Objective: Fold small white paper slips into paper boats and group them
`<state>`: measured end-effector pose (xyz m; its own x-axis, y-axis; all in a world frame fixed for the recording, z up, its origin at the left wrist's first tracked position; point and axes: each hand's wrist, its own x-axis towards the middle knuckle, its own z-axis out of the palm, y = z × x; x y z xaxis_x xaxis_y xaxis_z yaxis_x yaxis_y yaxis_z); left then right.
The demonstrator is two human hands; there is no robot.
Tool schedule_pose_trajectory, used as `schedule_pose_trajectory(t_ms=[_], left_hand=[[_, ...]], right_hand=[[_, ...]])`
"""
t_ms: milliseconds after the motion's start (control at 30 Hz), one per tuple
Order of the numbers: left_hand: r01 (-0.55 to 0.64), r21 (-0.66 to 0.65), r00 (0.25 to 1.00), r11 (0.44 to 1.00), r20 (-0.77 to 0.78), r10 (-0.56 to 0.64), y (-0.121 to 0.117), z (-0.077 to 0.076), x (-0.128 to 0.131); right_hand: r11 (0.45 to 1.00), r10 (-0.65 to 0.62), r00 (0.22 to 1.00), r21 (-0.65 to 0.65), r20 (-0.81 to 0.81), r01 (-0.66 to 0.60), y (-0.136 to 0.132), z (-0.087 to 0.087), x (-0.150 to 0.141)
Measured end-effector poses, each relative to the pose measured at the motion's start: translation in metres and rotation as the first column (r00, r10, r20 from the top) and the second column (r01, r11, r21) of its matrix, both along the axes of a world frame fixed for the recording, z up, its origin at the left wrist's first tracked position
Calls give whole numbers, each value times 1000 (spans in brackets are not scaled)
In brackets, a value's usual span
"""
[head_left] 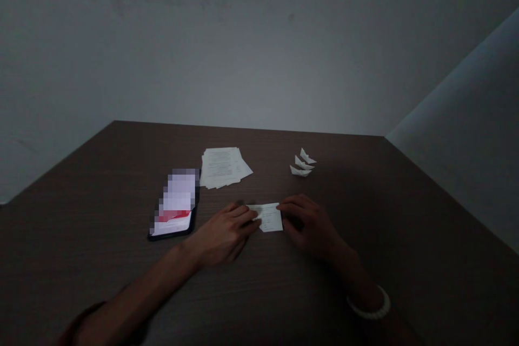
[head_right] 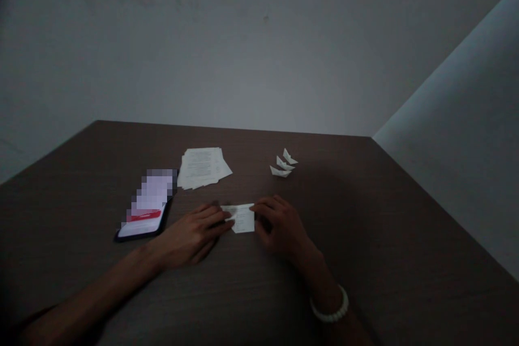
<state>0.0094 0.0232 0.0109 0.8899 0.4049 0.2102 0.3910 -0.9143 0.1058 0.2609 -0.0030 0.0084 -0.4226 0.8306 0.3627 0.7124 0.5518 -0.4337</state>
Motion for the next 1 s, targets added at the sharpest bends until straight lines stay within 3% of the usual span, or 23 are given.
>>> schedule_pose_trajectory(t_ms=[267,633,1000], left_hand=[[12,-27,1000,1000,4,-12,0,0,0],[36,-33,999,999,-39,-37,-5,-1,3],[79,28,995,997,-66,-77,-7,-3,2]], right_hand=[[997,74,995,1,-72,-74,2,-8,0],[993,101,992,-55,-80,-105,-1,-4,0],[995,60,994,-77,-93,-67,0,-9,-6]])
